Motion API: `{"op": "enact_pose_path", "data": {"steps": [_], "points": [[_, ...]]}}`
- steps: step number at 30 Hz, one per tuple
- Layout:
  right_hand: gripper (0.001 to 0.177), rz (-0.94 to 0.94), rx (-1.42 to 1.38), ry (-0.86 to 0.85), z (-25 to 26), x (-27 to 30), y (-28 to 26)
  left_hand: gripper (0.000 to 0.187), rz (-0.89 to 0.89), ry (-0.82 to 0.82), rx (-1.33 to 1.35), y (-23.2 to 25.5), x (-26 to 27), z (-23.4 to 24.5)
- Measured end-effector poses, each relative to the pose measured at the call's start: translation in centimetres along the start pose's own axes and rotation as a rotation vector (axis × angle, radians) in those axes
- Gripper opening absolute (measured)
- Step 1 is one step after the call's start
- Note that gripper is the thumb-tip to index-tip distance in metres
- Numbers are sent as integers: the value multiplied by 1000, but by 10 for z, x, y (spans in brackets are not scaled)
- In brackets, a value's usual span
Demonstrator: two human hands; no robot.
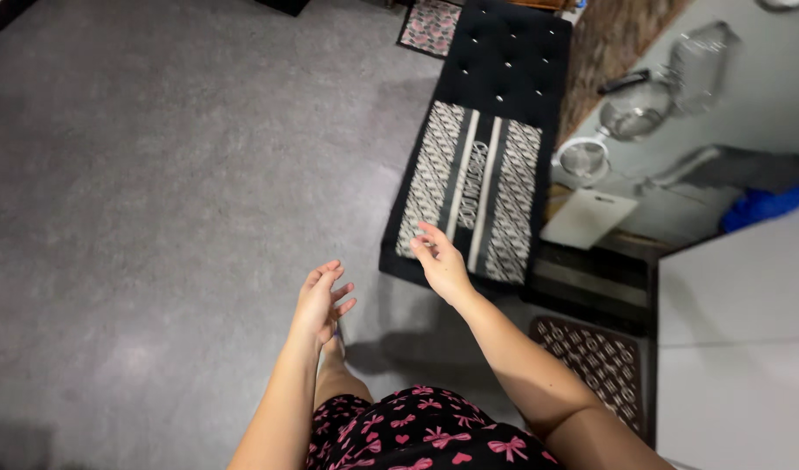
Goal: The person cleans a toilet by spraying water from a handheld bidet sprayer onto the seat, bowl, and exterior surfaces, then wipes various parts of the toilet and nearby shelves.
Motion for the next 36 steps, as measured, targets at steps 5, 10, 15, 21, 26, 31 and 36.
{"op": "enact_pose_path", "data": {"steps": [5, 10, 15, 21, 26, 31, 36], "points": [[49, 46, -51, 111, 2, -167, 18, 45, -12, -60, -61, 97, -145, 34], [41, 5, -96, 277, 54, -302, 1, 45, -2, -157, -194, 236, -283, 12], [40, -135, -155, 396, 111, -381, -22, 45, 8, -275, -296, 329, -404, -43], [43, -130, -240, 483, 168, -525, 9, 40, 82, -426, -306, 381, -577, -118], [42, -78, -226, 505, 236, -694, 8, 39, 129, -466, -413, 457, -724, -202], [41, -8, -344, 518, 296, -843, -29, 40, 102, -572, -413, 541, -836, -286], [41, 99, -308, 523, 349, -974, -72, 41, 121, -607, -369, 616, -938, -346]]}}
Point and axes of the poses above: each hand's wrist, its own x-axis away from the middle knuckle, its own z-axis out of the back of the hand, y = z × x, the point moved 7 cm from there along -x, towards the middle knuckle, and after that the axes turned 14 degrees about -y, right-handed, at the moved point
